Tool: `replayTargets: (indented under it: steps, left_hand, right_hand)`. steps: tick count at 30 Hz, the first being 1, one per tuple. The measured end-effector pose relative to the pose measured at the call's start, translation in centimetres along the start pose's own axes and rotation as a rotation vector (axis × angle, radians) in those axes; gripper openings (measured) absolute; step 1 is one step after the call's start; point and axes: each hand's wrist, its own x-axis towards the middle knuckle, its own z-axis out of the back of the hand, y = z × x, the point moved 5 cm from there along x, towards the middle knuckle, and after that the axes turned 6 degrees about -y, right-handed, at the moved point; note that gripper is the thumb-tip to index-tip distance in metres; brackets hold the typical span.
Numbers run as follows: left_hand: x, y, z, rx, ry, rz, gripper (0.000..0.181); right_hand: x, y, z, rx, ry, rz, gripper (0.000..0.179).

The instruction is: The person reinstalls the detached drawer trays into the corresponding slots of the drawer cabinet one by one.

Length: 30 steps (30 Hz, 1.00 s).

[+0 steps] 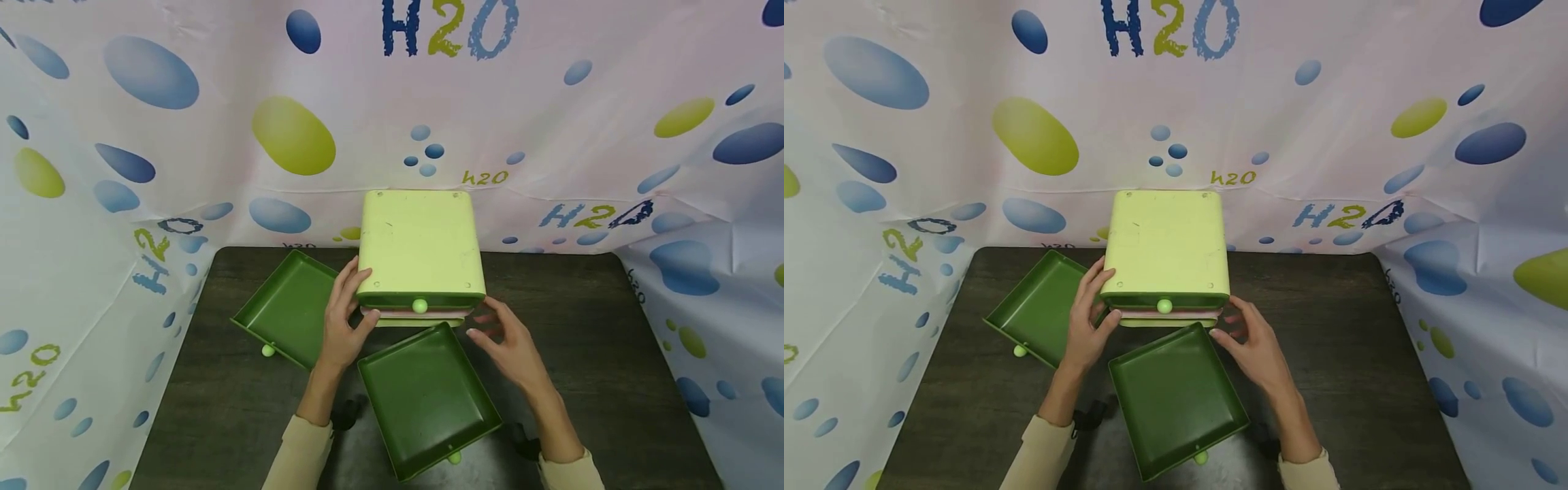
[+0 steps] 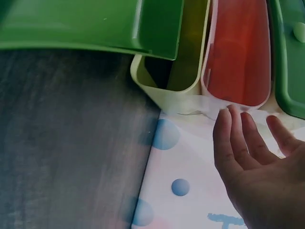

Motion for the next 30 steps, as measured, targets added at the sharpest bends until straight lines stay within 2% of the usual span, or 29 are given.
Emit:
replayTargets:
  steps: [4,9,21,30]
  left_hand:
    - [0.0,0.0,0.1,-0.016,-0.003,0.004,0.05]
    - [-0.1,-0.1,0.1,-0.021,-0.005,-0.002,0.05]
    - [0.0,-0.2,0.0,-0.016,0.004,0.01,0.05]
    - [-0.1,-0.1,-0.2,-0.011,0.005,0.024,0.053]
  right_hand:
    - [-0.6,-0.6,-0.3,0.042,0.06,0.005,0.062]
    - [-0.9,-1.1,-0.4,0.083,0.076,0.026,0.061]
    - [-1.7,-2.5,-0.7,0.046,0.112,0.006,0.062]
    - [-3.0,-4.0,-1.2,0.014,0.194,-0.075,0.059]
